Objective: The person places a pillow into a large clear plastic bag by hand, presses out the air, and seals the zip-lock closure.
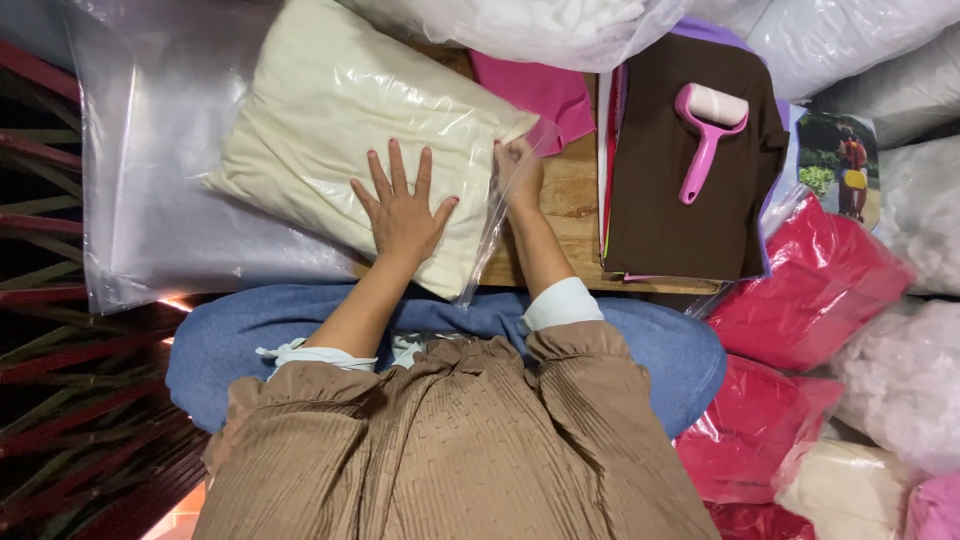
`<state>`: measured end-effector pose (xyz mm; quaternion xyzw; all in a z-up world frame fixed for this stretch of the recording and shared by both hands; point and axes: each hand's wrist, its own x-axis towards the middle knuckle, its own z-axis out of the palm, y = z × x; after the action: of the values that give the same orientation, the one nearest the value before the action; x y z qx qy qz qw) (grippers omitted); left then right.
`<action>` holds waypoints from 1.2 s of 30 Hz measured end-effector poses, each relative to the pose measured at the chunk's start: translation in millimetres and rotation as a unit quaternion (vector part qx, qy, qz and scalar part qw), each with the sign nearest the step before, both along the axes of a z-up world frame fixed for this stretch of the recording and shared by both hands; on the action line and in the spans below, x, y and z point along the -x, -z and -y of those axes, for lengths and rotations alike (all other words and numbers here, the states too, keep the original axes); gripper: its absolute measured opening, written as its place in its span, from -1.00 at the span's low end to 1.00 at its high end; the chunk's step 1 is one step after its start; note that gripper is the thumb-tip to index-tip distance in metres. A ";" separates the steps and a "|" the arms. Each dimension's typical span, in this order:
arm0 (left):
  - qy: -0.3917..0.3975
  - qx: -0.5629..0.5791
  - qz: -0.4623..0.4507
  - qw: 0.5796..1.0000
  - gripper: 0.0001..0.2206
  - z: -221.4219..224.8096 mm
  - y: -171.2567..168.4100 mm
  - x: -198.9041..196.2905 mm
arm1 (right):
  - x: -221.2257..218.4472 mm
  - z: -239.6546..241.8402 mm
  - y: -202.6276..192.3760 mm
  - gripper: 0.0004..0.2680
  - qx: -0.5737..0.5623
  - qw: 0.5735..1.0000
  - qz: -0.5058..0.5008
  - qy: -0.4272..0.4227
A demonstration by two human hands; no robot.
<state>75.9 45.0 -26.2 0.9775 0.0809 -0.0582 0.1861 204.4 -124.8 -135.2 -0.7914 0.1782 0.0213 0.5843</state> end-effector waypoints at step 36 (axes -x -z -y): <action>0.018 -0.036 0.026 0.999 -0.35 -3.0 6.8 -9.7 | 34.7 30.3 -36.8 -0.74 -0.243 0.960 -0.037 0.133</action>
<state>85.5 48.0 -33.0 0.9860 0.0606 -0.0328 0.1519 169.8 -155.1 -98.4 -0.5934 0.2925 0.0151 0.7497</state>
